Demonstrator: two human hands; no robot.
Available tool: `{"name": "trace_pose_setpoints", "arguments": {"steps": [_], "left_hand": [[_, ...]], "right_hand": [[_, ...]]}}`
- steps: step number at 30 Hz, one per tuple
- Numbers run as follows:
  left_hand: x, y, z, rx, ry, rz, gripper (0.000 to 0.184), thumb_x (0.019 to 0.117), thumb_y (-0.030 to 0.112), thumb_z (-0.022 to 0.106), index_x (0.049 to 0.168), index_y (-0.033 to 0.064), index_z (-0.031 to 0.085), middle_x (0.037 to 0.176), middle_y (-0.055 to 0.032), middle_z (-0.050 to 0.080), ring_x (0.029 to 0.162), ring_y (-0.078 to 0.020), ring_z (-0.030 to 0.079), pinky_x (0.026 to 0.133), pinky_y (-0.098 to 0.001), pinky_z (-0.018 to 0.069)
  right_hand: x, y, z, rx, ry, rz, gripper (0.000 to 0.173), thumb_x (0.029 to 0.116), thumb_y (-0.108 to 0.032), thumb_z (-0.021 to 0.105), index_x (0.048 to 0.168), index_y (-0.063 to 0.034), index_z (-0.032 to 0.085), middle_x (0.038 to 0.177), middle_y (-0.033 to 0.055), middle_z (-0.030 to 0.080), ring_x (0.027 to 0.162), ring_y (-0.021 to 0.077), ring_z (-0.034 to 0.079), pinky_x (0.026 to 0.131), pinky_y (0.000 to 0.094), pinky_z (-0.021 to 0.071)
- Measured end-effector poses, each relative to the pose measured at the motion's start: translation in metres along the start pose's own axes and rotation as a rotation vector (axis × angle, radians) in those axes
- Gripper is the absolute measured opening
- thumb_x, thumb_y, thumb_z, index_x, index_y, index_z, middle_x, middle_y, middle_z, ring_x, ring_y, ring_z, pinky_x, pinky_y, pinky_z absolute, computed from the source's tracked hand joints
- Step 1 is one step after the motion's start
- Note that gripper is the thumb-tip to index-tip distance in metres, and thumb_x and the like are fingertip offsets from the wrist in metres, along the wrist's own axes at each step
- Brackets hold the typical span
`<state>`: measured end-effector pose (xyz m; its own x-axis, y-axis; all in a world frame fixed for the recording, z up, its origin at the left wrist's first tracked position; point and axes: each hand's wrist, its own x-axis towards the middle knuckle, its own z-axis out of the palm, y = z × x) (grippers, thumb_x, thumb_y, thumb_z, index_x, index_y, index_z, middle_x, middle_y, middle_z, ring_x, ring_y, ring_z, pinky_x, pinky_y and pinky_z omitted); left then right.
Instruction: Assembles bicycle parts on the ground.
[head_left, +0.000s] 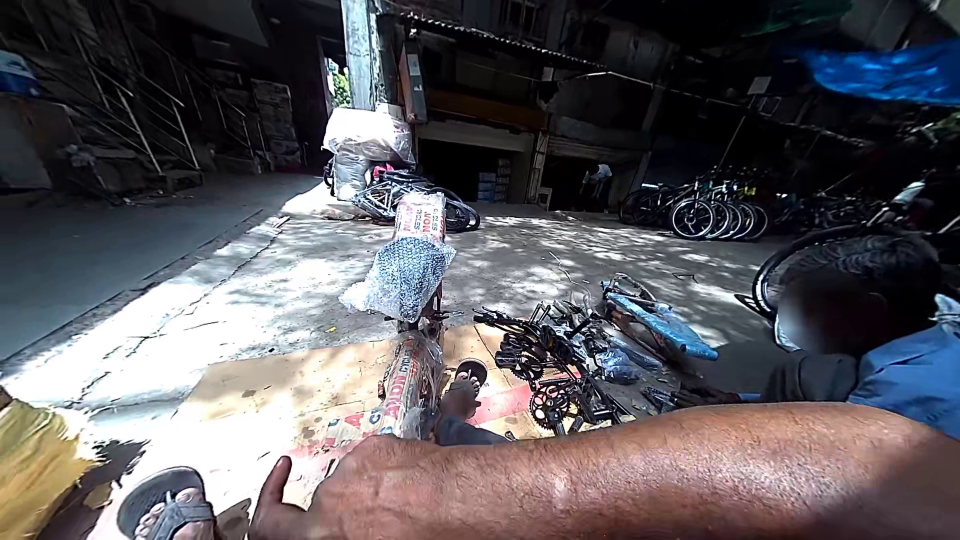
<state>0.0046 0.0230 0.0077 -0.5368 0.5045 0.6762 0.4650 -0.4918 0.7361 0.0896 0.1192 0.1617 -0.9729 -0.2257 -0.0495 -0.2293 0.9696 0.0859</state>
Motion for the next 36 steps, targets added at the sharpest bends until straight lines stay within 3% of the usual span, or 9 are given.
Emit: {"name": "trace_pose_setpoints", "arguments": {"steps": [4,7,10,15,19,21,27,33,36], "left_hand": [[0.004,0.009,0.013,0.004,0.088,-0.072,0.115,0.0726,0.021,0.086,0.150,-0.0200,0.012,0.144,-0.0267,0.044,0.132,-0.0113,0.050,0.112,-0.0275,0.0413],[-0.002,-0.017,0.011,-0.049,0.099,-0.160,0.087,0.0785,0.017,0.083,0.142,-0.0160,0.035,0.130,-0.0224,0.060,0.122,-0.0206,0.060,0.108,-0.0375,0.0477],[-0.013,-0.003,-0.001,0.018,-0.070,-0.227,0.109,0.0677,0.030,0.092,0.145,-0.0162,0.031,0.134,-0.0251,0.055,0.127,-0.0221,0.056,0.112,-0.0382,0.0438],[-0.012,-0.007,-0.009,0.022,-0.137,-0.212,0.104,0.0649,0.027,0.092,0.142,-0.0146,0.035,0.126,-0.0178,0.062,0.118,-0.0153,0.062,0.106,-0.0359,0.0491],[-0.009,-0.011,-0.013,0.077,-0.206,-0.202,0.106,0.0650,0.039,0.092,0.140,-0.0139,0.039,0.129,-0.0203,0.061,0.122,-0.0176,0.059,0.109,-0.0370,0.0466],[-0.008,-0.007,-0.014,0.083,-0.214,-0.217,0.112,0.0635,0.043,0.092,0.141,-0.0163,0.038,0.132,-0.0246,0.058,0.126,-0.0206,0.057,0.111,-0.0380,0.0446],[-0.011,-0.013,-0.019,-0.020,-0.224,-0.250,0.099,0.0665,0.026,0.091,0.142,-0.0102,0.038,0.124,-0.0100,0.064,0.116,-0.0094,0.062,0.104,-0.0327,0.0504],[-0.001,-0.007,-0.013,-0.034,-0.170,-0.121,0.121,0.0627,0.044,0.092,0.149,-0.0066,0.024,0.139,-0.0142,0.052,0.128,-0.0131,0.052,0.111,-0.0323,0.0442],[0.000,-0.005,-0.013,-0.037,-0.130,-0.167,0.113,0.0627,0.034,0.093,0.147,-0.0070,0.030,0.127,-0.0066,0.061,0.118,-0.0071,0.060,0.106,-0.0306,0.0489]], "right_hand": [[-0.005,0.014,0.012,-0.055,0.096,-0.243,0.035,0.1022,-0.019,0.055,0.135,-0.0085,0.061,0.090,0.0139,0.067,0.080,0.0321,0.065,0.067,0.0461,0.0499],[0.002,-0.010,0.012,0.084,0.060,0.175,0.041,0.1064,-0.024,0.045,0.135,0.0038,0.054,0.071,0.0131,0.061,0.066,0.0329,0.066,0.056,0.0475,0.0521],[0.008,-0.014,-0.006,0.148,-0.147,0.335,0.057,0.1108,-0.041,0.035,0.139,0.0067,0.047,0.093,0.0207,0.065,0.086,0.0392,0.068,0.070,0.0545,0.0553],[-0.010,0.016,0.012,-0.091,0.137,-0.241,0.036,0.1056,-0.026,0.050,0.136,-0.0100,0.060,0.107,0.0141,0.069,0.091,0.0311,0.067,0.070,0.0444,0.0520],[-0.004,0.001,0.023,-0.023,0.208,-0.011,0.030,0.1037,-0.023,0.052,0.120,-0.0027,0.066,0.071,0.0102,0.061,0.060,0.0289,0.062,0.050,0.0437,0.0473],[0.000,-0.012,0.005,0.080,-0.002,0.219,0.045,0.1094,-0.032,0.040,0.130,0.0047,0.056,0.081,0.0162,0.064,0.074,0.0350,0.067,0.061,0.0499,0.0532],[-0.008,0.021,0.020,-0.190,0.200,-0.333,0.031,0.1030,-0.024,0.052,0.128,-0.0103,0.064,0.092,0.0130,0.066,0.076,0.0293,0.063,0.060,0.0430,0.0467],[-0.001,-0.012,0.007,0.064,0.015,0.196,0.041,0.1077,-0.030,0.043,0.130,0.0021,0.057,0.078,0.0140,0.063,0.071,0.0335,0.067,0.059,0.0494,0.0527],[-0.005,0.007,0.017,-0.056,0.160,-0.102,0.034,0.1069,-0.030,0.046,0.125,-0.0070,0.062,0.081,0.0105,0.063,0.070,0.0295,0.064,0.055,0.0442,0.0474]]}}
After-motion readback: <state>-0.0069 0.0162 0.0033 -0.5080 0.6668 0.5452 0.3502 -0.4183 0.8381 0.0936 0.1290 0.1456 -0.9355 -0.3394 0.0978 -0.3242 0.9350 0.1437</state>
